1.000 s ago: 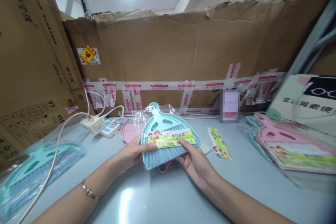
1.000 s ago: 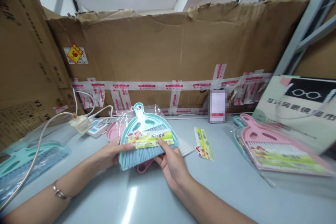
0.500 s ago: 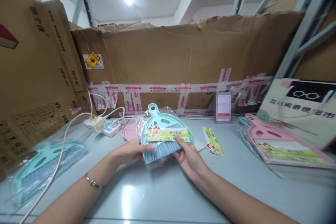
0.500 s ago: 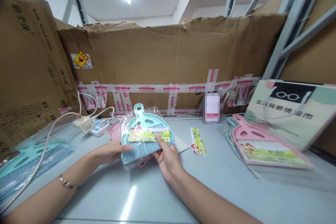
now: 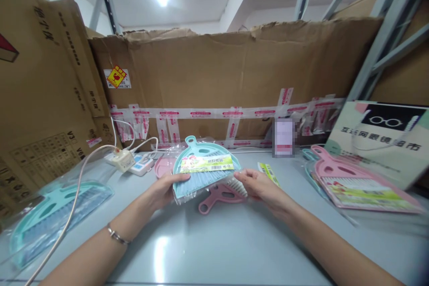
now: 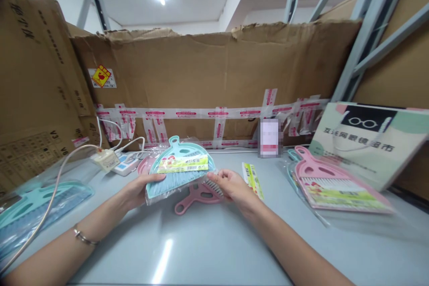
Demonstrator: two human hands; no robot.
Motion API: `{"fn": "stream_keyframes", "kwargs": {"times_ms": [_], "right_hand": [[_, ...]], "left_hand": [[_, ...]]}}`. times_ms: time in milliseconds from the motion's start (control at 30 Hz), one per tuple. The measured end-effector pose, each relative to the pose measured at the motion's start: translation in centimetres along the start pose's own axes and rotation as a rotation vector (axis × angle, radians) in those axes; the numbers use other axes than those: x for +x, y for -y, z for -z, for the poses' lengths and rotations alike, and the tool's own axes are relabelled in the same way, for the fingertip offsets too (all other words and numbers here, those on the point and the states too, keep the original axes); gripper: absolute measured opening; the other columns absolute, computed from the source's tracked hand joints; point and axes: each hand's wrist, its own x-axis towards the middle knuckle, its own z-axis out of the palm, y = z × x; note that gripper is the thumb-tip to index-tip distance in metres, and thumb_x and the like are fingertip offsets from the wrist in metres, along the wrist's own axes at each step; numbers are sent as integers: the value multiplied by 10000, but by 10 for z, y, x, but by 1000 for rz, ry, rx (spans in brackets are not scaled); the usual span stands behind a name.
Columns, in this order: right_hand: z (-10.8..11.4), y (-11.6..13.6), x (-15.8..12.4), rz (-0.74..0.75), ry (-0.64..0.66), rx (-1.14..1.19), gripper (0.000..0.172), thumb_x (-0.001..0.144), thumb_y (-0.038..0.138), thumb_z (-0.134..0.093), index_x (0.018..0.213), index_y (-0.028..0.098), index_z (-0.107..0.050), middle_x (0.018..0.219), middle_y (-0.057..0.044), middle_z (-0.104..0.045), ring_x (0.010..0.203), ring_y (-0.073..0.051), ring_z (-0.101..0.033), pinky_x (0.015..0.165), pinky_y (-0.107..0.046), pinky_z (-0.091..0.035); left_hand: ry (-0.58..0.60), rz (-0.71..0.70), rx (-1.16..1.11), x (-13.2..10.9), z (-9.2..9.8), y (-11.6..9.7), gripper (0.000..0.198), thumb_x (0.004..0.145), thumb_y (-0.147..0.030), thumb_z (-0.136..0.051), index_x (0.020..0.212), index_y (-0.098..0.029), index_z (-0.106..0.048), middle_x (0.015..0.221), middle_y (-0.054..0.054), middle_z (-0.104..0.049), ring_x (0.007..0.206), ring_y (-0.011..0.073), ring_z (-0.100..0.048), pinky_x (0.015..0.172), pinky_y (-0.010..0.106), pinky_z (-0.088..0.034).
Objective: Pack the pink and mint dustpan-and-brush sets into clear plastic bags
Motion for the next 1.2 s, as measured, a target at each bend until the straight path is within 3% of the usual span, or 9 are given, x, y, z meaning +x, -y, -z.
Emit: {"fn": "stream_keyframes", "kwargs": {"times_ms": [100, 167, 233, 400, 533, 733, 867, 1067, 1200], "right_hand": [[-1, 0, 0, 83, 20, 138, 473, 577, 296, -821, 975, 168, -598, 705, 31, -655, 581, -82, -586, 594, -205, -481], [-5, 1, -2, 69, 167, 216, 575, 619, 238, -795, 1142, 193, -561, 911, -23, -689, 755, -119, -642, 749, -271, -509], [-8, 1, -4, 42, 256, 259, 514, 659, 203, -762, 1138, 179, -577, 966, -46, -690, 775, -118, -650, 751, -260, -520], [-5, -10, 0, -24, 245, 355, 335, 637, 105, -760, 950, 123, -643, 918, -61, -696, 759, -117, -669, 699, -188, -562], [-5, -22, 9, -40, 65, 429, 237, 607, 80, -776, 804, 119, -651, 795, -38, -698, 687, -115, -673, 681, -185, -586], [-9, -28, 13, -9, -136, 470, 246, 567, 95, -798, 731, 146, -621, 701, -23, -698, 589, -111, -661, 582, -182, -573], [-11, -29, 12, 42, -144, 402, 255, 571, 181, -812, 725, 159, -611, 652, -15, -692, 600, -123, -665, 587, -200, -562], [-8, -32, 13, 66, -91, 200, 338, 588, 357, -806, 731, 162, -569, 678, -55, -704, 588, -142, -656, 588, -239, -538], [-2, -23, 6, 84, -83, 149, 506, 699, 425, -697, 1124, 251, -485, 869, -31, -716, 738, -179, -678, 664, -309, -540]], "left_hand": [[7, 18, 13, -3, -4, -1, 438, 641, -171, -740, 1060, -91, -643, 1048, 145, -697, 987, 255, -655, 834, 304, -533], [14, 29, 31, -5, -5, -2, 428, 645, -179, -736, 1056, -99, -647, 1008, 137, -708, 972, 251, -659, 835, 311, -531], [24, 34, 55, -5, -4, -2, 440, 637, -188, -748, 1058, -106, -646, 985, 128, -713, 956, 244, -663, 837, 312, -529], [50, 62, 159, 0, 4, 1, 558, 589, -239, -805, 1094, -93, -619, 1002, 134, -705, 895, 223, -672, 776, 272, -536], [50, -15, 244, 3, 6, 5, 670, 634, -299, -791, 1231, -140, -532, 1111, 134, -667, 948, 223, -654, 739, 263, -531], [155, -253, 257, 2, -3, 11, 931, 558, -201, -828, 1368, -208, -368, 1338, 144, -515, 1202, 287, -508, 944, 364, -454], [54, -313, 271, 2, -10, 17, 791, 583, -222, -815, 1286, -184, -455, 1317, 145, -536, 1176, 287, -529, 946, 376, -449], [-75, -243, 181, 5, -14, 22, 615, 576, -347, -810, 1102, -123, -586, 1050, 139, -681, 941, 266, -646, 807, 362, -503], [-93, -227, 147, 5, -11, 18, 512, 588, -343, -806, 1018, -123, -638, 961, 109, -701, 792, 177, -646, 665, 245, -490]]}}
